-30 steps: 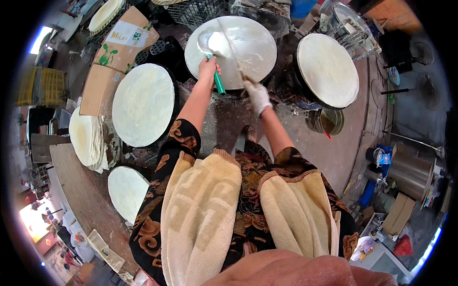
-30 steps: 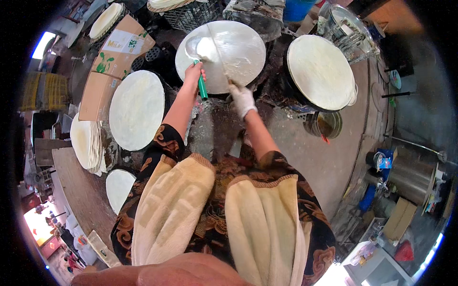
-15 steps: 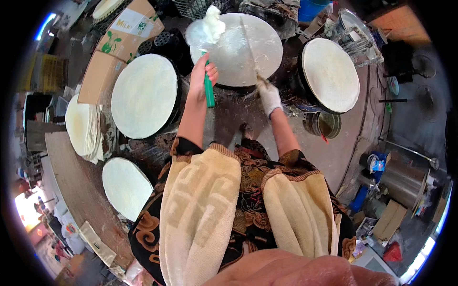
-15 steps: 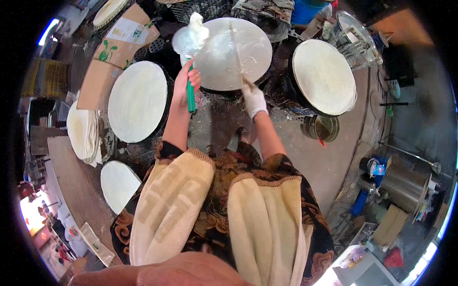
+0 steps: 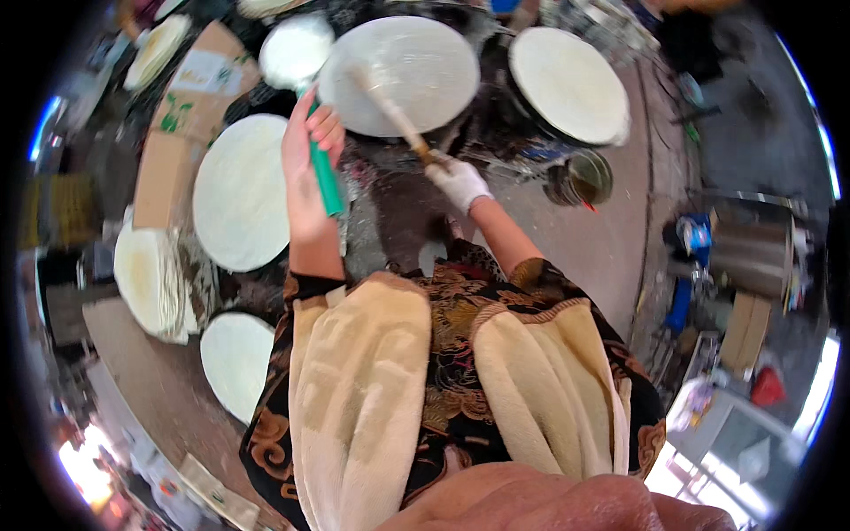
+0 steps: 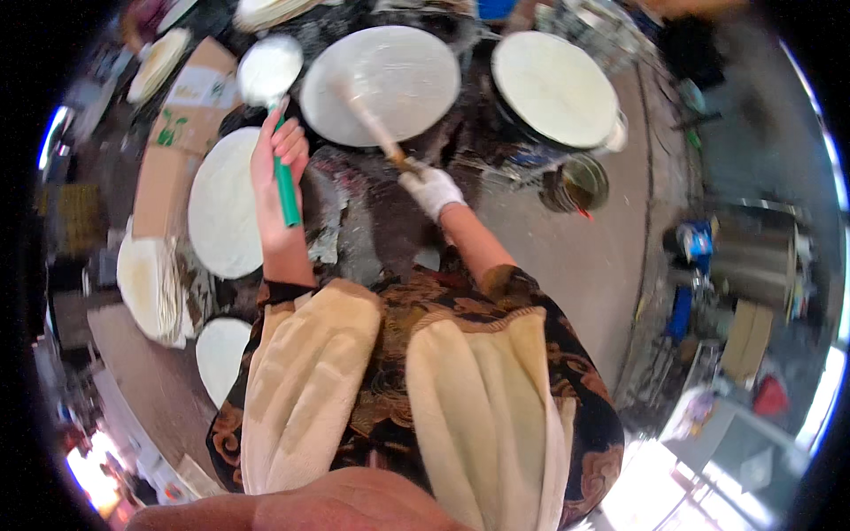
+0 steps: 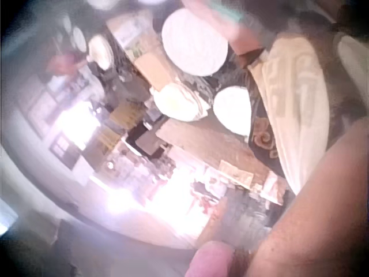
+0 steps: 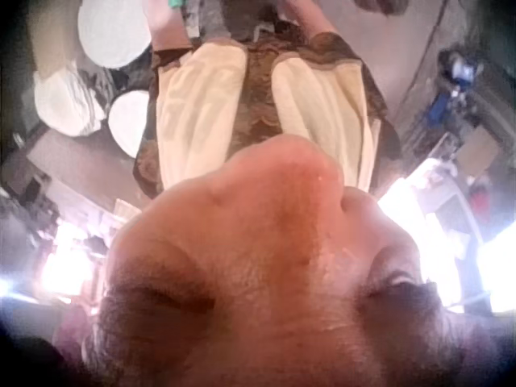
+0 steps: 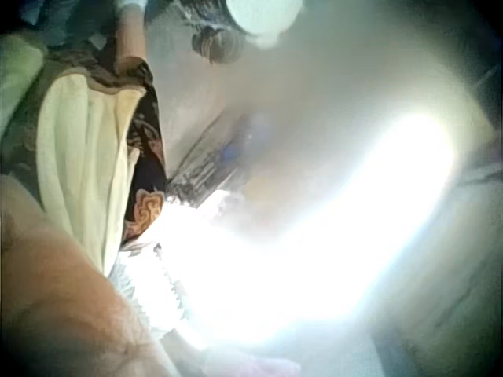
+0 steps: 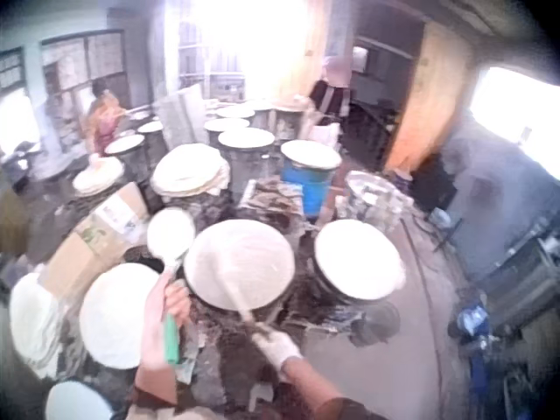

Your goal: The person ladles white batter onto a hot griddle and spreads it into a thin circle using a wooden tool. They flip the crepe, cook it, and then stack it with others. The process is repeated continuously in a commercial kitchen setting.

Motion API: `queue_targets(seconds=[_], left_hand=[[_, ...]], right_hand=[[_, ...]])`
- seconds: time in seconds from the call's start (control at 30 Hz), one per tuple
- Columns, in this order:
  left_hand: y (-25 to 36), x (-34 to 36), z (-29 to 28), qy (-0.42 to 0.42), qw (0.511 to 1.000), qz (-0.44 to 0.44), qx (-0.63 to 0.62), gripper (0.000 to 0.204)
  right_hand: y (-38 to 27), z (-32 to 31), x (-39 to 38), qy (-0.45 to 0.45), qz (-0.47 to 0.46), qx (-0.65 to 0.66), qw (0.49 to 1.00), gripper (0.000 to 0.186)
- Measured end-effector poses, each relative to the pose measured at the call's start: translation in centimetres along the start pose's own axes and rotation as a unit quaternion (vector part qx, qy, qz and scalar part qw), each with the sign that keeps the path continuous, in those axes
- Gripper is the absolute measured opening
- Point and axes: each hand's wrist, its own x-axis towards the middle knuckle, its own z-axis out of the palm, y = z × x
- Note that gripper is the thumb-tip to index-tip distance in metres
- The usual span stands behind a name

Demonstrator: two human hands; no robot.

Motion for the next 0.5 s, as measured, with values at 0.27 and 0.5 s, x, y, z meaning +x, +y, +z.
queue_targets(seconds=[0.27, 0.5], left_hand=[[-8.9, -4.6, -5.6, 0.080, 0.991, -0.068, -0.088, 0.037], [-16.6, -6.2, 0.0, 0.214, 0.964, -0.008, 0.158, 0.027]], right_hand=[[-4.3, -3.4, -5.2, -0.018, 0.140, 0.325, 0.935, 0.042], [-5.3, -4.9, -5.2, -0.321, 0.001, 0.327, 0.889, 0.035]])
